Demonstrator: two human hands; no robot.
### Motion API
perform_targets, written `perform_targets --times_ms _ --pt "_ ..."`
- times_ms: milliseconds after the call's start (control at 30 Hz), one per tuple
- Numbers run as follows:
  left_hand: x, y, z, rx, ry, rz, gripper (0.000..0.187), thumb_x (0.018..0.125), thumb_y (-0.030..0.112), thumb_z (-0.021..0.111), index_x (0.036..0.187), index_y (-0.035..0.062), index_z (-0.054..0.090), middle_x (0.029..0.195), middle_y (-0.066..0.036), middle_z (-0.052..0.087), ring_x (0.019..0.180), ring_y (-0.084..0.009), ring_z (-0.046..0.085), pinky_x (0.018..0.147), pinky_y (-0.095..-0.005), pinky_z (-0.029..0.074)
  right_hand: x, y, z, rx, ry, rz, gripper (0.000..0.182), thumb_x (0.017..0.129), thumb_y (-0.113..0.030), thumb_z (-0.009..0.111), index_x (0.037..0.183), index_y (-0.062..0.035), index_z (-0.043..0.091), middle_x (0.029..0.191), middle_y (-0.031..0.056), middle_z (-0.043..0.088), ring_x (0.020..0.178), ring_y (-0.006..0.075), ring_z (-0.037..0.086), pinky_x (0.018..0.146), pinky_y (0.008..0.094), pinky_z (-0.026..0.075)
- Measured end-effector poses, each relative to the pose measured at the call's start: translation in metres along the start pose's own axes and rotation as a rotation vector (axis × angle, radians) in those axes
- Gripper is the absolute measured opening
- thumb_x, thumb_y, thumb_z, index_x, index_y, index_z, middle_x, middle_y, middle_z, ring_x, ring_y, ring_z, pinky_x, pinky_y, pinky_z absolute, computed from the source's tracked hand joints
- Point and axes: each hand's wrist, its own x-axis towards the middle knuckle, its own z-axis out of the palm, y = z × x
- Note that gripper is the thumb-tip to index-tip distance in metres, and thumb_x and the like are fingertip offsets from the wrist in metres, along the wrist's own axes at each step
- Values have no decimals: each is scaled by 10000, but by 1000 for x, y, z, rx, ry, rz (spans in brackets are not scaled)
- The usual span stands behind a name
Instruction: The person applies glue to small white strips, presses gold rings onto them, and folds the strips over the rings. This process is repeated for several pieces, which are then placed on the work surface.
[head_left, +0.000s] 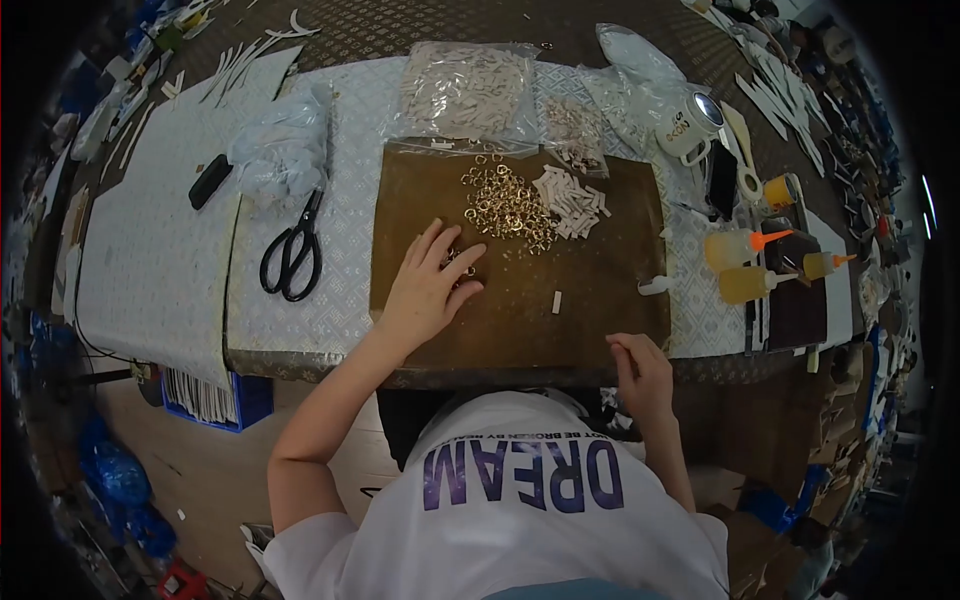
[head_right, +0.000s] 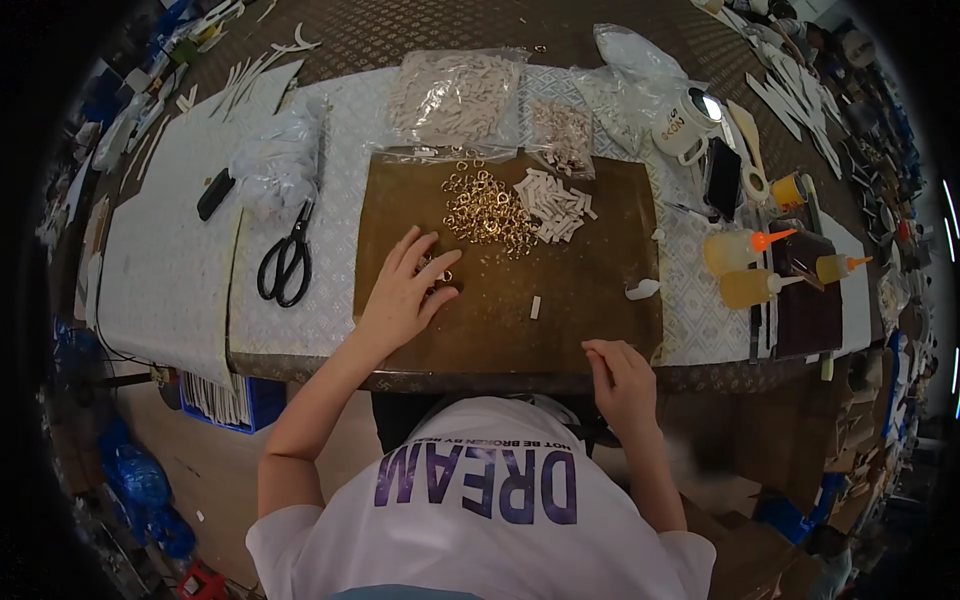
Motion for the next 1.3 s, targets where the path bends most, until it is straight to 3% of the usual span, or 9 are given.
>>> perform_targets --times_ms 167,367,567,800,867,967,1067,1167,1300 --pt "12 -1 8 -47 129 30 297 824 147 670 1079 48 557 1289 -184 463 1249 -394 411 1011 -448 382 30 -9 20 106 47 -224 86 856 -16 605 929 -40 643 783 90 615 636 237 574 568 308 444" --pt "2 -6 13 -175 72 -32 265 811 105 661 1049 43 564 1170 -162 515 1118 -359 485 945 -445 413 44 -4 28 147 57 -255 84 852 -17 613 924 -45 647 770 78 614 613 213 565 545 294 438" --pt "13 20 -2 166 122 74 181 796 110 662 957 91 582 1066 -121 537 1017 -332 517 835 -412 436 54 10 25 231 123 -167 96 860 -2 597 930 -47 645 756 71 605 595 183 555 518 273 424" --pt "25 6 15 264 190 -218 144 844 175 646 822 83 537 848 -98 540 775 -285 570 618 -392 478 109 19 42 496 311 -116 91 875 9 578 930 -27 640 751 68 600 580 170 540 541 244 434" --pt "23 7 17 366 233 -160 181 848 185 648 771 88 516 775 -88 530 706 -272 578 548 -383 478 140 24 51 567 395 26 138 867 5 580 993 -37 617 879 87 595 734 209 574 648 284 465" --pt "15 8 19 405 243 -101 221 843 200 660 723 94 508 708 -78 522 641 -260 582 499 -374 476 188 41 72 145 645 -96 250 843 -31 610 1086 -32 550 1028 133 535 961 274 548 798 354 456" --pt "11 6 18 364 251 -56 258 820 199 687 671 93 505 636 -70 520 571 -261 576 484 -373 469 211 43 76 -87 502 177 373 810 -75 646 1141 -25 480 1097 165 474 1092 338 474 906 409 413" --pt "13 1 16 267 293 -51 294 827 183 694 640 66 501 557 -65 501 505 -239 565 458 -365 451 230 59 78 -39 389 330 354 808 -114 660 1093 -7 479 1084 175 487 1033 350 517 862 414 456" --pt "23 -11 6 -493 305 -677 298 856 237 668 660 116 479 543 -10 462 442 -150 461 401 -286 349 238 75 77 115 364 375 266 840 -117 625 1048 -20 490 1045 166 488 926 341 558 779 417 476"
